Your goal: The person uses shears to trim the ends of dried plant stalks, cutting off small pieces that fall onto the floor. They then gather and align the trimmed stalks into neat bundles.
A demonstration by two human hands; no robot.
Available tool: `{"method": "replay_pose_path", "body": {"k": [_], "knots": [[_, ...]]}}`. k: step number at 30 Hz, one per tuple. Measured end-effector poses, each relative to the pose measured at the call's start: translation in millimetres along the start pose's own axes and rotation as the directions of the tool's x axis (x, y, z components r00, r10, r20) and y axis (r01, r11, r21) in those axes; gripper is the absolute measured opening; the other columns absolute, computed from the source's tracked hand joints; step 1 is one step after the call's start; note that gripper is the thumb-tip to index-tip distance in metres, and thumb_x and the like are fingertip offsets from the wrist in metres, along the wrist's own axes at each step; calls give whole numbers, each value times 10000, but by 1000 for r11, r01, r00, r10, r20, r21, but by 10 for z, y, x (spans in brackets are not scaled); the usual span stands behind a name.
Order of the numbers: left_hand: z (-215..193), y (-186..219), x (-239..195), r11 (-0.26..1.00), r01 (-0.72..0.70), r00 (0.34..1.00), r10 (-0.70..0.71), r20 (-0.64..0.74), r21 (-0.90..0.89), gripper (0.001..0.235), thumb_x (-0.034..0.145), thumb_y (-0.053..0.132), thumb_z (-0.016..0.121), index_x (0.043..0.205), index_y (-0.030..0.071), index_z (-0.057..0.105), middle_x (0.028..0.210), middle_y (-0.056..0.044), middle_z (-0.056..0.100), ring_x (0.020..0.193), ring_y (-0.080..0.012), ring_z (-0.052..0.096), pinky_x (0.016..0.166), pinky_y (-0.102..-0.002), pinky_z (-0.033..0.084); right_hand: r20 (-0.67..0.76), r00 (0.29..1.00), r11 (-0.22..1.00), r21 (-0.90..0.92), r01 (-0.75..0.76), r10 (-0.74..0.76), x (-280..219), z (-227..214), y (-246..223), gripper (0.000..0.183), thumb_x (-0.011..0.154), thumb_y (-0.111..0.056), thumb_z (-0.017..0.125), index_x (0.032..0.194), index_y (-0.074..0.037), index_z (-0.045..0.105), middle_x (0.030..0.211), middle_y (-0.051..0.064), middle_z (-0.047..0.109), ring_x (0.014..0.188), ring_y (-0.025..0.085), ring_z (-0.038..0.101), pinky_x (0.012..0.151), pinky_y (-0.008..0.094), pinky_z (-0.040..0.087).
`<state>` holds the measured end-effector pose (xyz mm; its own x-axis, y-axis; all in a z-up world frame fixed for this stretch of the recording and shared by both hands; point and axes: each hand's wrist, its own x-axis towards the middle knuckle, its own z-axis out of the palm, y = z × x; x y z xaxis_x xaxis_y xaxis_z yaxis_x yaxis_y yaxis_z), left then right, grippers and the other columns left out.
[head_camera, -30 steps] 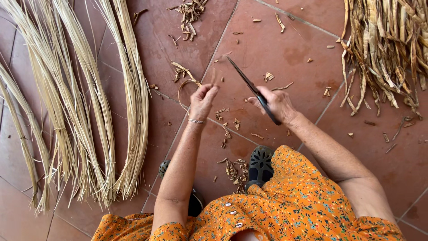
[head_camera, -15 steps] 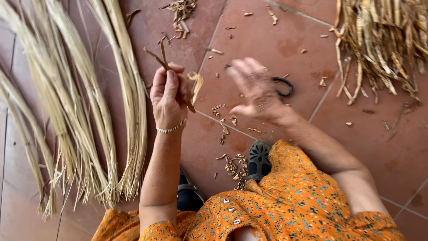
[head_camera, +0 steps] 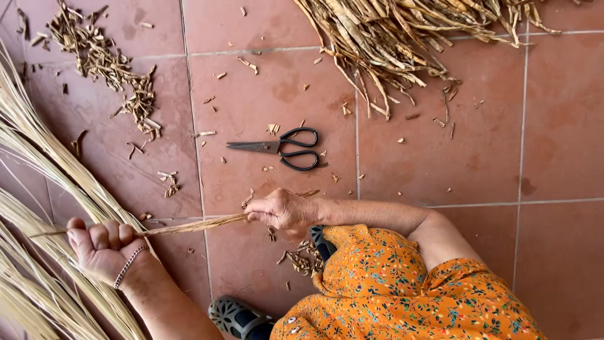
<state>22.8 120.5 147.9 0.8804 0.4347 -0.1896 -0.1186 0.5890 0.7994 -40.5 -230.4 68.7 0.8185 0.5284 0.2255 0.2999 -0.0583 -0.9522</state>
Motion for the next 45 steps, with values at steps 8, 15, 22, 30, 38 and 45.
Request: {"method": "replay_pose_path", "body": {"k": [8,15,22,30,38,45], "knots": [[-975,-23,565,999,-22,984,16,-180,-31,131,1167,202,571,1158,89,638,583,61,278,492,-76,227,472,-264,194,-15,1000,954,-299,-13,9,-295,42,77,79,982,-219,682,1000,-143,679,708,74,674,615,288,677,539,420,529],[-1313,-93,742,993,10,968,19,-248,116,94,1144,262,615,1144,168,621,548,72,260,493,-64,235,463,-230,215,45,999,947,-322,17,-3,-329,-58,-68,130,986,-231,645,1053,-121,661,827,86,686,713,325,693,558,445,536],[-1432,6,785,968,247,950,-236,204,-31,121,1206,264,520,1126,173,513,705,35,459,623,-83,376,567,-223,360,63,997,920,-392,-22,51,-373,-141,-2,98,948,-190,624,999,-115,661,741,88,645,657,310,684,546,449,526],[-158,-442,340,332,-227,956,-105,275,916,219,1086,150,505,1287,81,558,1165,-100,564,1076,-221,520,934,-347,447,98,990,841,-540,-34,103,-357,-211,117,90,899,-175,630,825,-123,637,629,73,604,585,287,644,528,442,504],[576,-1257,-1093,386,-226,520,-729,445,895,325,1049,162,535,1314,34,673,974,-122,652,886,-195,622,791,-327,533,-109,991,951,-292,-102,73,-175,-687,-129,139,992,-278,724,1023,-148,682,814,22,731,729,161,720,667,312,567],[666,-1575,-1287,733,383,721,-617,314,562,224,1087,160,570,1166,-15,684,847,-40,647,739,-131,627,708,-294,580,-269,821,726,647,-234,504,-330,-761,22,537,992,-296,677,1449,-138,443,1118,82,709,1001,150,670,835,309,579]]}}
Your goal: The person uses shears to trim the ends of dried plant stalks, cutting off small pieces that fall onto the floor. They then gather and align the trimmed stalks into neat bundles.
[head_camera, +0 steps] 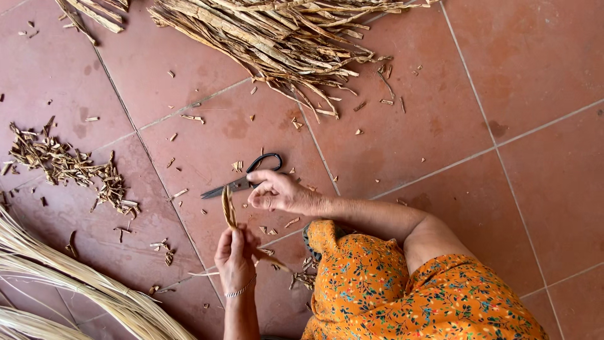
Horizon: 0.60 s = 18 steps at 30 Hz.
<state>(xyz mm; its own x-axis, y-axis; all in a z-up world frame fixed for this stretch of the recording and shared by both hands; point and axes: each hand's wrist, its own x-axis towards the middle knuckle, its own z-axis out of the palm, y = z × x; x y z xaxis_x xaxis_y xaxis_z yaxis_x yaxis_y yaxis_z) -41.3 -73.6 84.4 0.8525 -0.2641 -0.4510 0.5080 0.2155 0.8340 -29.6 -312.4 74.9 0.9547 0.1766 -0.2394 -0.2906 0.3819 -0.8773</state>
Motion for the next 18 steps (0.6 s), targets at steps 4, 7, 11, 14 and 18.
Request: {"method": "replay_pose_path", "body": {"k": [4,7,11,14,18], "knots": [[328,-202,133,978,158,987,-155,-36,135,241,1025,149,607,1153,-25,714,950,-110,727,837,-213,716,767,-353,616,-72,969,938,-277,209,-237,-205,169,285,342,1095,-301,631,1349,-73,646,1223,102,692,1166,153,657,984,305,560],[599,-335,242,985,155,985,-160,61,80,264,1006,149,623,1198,-14,704,1055,-149,751,950,-246,739,847,-389,625,-217,948,947,-273,171,-234,-271,119,404,291,1108,-288,622,1255,-60,728,1118,103,662,1041,172,654,908,322,574],[710,-489,249,880,-79,973,-34,229,468,397,960,125,644,1333,2,588,1216,-138,689,1130,-222,656,933,-361,560,-416,910,967,234,103,4,-428,-434,489,292,1054,-319,525,1161,-80,655,926,51,705,916,144,745,871,296,612],[517,-537,221,859,-59,966,-79,246,509,391,957,117,647,1329,6,603,1255,-119,694,1174,-204,650,980,-334,539,-730,676,993,113,-22,98,-815,-1446,430,235,1077,-241,541,1123,-59,682,740,2,584,571,95,535,475,277,486],[18,-565,198,881,89,976,-170,136,464,329,966,139,656,1262,-2,670,1177,-114,740,1108,-198,703,970,-327,579,-647,443,477,-760,-440,-621,-1417,-2963,345,124,1027,-18,552,1146,-42,577,779,51,631,664,156,608,558,346,509]]}}
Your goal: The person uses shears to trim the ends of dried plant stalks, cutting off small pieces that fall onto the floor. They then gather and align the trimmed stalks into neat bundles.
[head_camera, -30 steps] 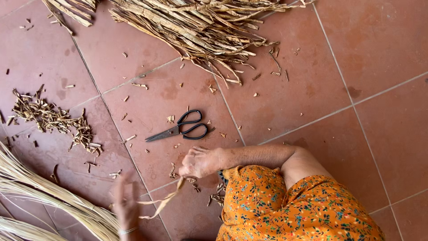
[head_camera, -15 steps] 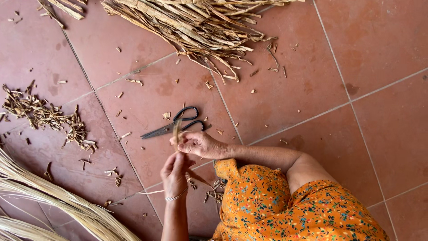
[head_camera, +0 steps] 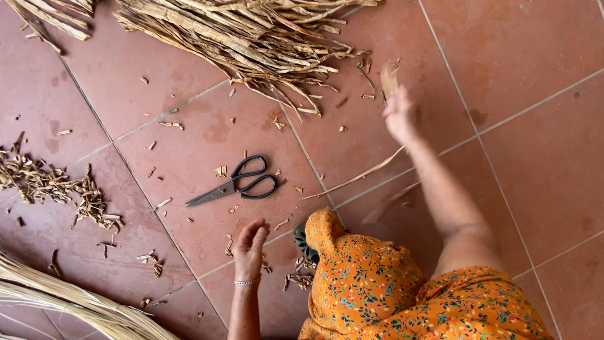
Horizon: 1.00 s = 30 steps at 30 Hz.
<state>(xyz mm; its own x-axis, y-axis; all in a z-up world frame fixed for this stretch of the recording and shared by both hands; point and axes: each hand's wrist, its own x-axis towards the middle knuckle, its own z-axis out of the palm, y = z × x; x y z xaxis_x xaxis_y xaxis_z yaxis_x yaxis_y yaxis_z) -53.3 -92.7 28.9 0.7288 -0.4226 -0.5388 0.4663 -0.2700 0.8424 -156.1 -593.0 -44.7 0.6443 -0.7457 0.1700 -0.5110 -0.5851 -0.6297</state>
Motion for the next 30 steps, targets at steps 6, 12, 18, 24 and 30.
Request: {"method": "replay_pose_path", "body": {"k": [6,12,18,24,30], "knots": [[-46,-273,38,997,81,996,-81,-40,7,319,980,160,663,1251,-8,681,1082,-107,753,999,-179,705,891,-310,571,-457,878,989,-25,144,-140,800,152,1015,260,866,30,545,1050,-138,618,1041,124,513,882,217,565,663,299,555],[-11,-257,149,980,-10,1000,6,20,201,301,979,139,658,1239,-10,688,1089,-82,747,983,-136,695,864,-282,567,-186,853,338,941,13,488,916,572,538,232,914,3,650,873,-99,446,890,23,480,764,132,403,602,278,348],[26,-116,404,967,12,1000,-6,-23,253,270,975,130,657,1214,13,704,1028,-93,755,872,-117,701,730,-252,556,178,794,804,-23,593,-581,-472,402,-930,16,920,-126,696,910,-113,699,836,75,602,825,279,586,691,441,462],[26,109,667,413,-282,901,424,91,866,655,821,50,722,1438,100,508,1468,-163,493,1308,-381,457,1099,-531,376,-210,945,952,125,279,-249,-502,410,-560,199,842,124,724,849,-63,656,930,87,602,874,269,599,724,408,488],[44,259,1162,51,-97,932,354,72,994,1032,632,-42,696,1573,181,337,1588,-152,342,1449,-378,336,1121,-727,91,-228,960,852,523,-18,160,-434,358,85,102,1038,14,652,1123,-35,678,931,72,530,879,210,542,782,351,491]]}}
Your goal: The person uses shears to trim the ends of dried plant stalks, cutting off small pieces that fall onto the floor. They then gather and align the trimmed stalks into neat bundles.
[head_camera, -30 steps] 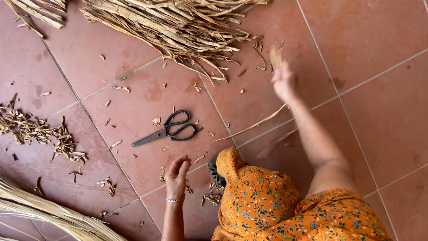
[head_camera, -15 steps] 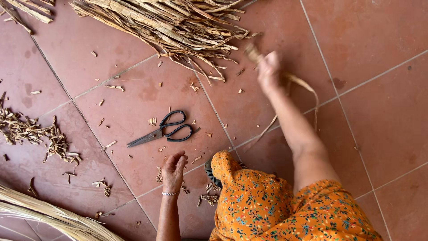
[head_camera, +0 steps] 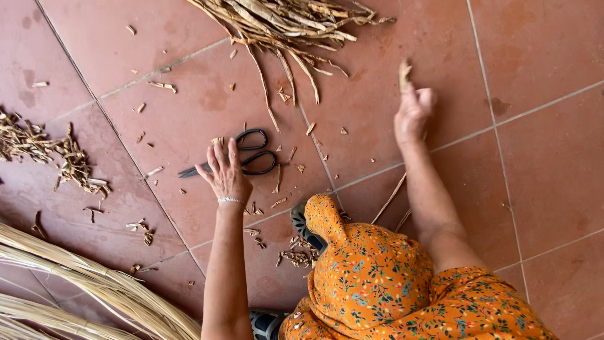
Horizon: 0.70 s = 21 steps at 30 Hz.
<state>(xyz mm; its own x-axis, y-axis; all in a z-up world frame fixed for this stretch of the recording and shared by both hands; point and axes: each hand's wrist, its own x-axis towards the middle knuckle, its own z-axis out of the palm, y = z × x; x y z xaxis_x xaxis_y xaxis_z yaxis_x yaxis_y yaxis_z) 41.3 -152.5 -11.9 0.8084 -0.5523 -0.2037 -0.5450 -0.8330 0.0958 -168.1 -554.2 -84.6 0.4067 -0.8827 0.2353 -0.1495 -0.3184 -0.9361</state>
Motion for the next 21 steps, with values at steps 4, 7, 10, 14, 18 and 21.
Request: {"method": "replay_pose_path", "body": {"k": [4,7,10,14,18,21], "knots": [[100,-135,40,1000,-15,999,15,40,11,959,726,-29,705,1586,227,366,1433,-71,475,1399,-322,411,1174,-758,58,618,714,672,-377,637,-329,-912,200,-660,205,1021,-59,588,1186,-24,705,795,103,541,765,249,537,649,390,446],[168,-281,32,993,-115,992,117,-45,40,828,769,-4,723,1523,193,442,1313,-49,532,1274,-279,496,1172,-749,90,669,606,807,-16,591,-431,-1410,679,-1093,269,926,-39,627,1179,-60,717,816,95,541,795,231,564,705,381,524],[210,-339,38,994,-80,997,81,-10,70,672,773,77,760,1394,63,505,1192,-114,537,1138,-326,531,1160,-678,267,691,631,886,31,463,-354,-1062,880,-1129,307,996,40,635,1300,7,670,964,117,579,875,230,596,766,357,541],[187,-298,55,998,-45,999,44,-24,-46,630,692,103,783,1275,57,549,1197,-169,532,1082,-375,520,874,-514,424,547,707,788,-132,601,-448,-358,1404,-1083,318,934,52,705,1213,-90,762,807,66,534,797,256,547,688,382,480],[117,-257,-98,999,-14,1000,15,17,-33,565,662,125,768,1184,56,563,1137,-163,549,1042,-349,525,848,-488,427,626,647,749,-146,646,-435,-276,1561,-1236,286,930,31,701,1190,-86,729,870,77,558,846,251,568,732,382,498],[45,-323,-246,1000,23,994,-21,111,-9,437,635,149,753,1025,76,570,1042,-137,580,1044,-333,532,859,-487,410,742,539,790,-19,613,-400,-617,1374,-1398,320,925,47,706,1211,-89,750,798,70,533,788,234,561,682,374,489]]}}
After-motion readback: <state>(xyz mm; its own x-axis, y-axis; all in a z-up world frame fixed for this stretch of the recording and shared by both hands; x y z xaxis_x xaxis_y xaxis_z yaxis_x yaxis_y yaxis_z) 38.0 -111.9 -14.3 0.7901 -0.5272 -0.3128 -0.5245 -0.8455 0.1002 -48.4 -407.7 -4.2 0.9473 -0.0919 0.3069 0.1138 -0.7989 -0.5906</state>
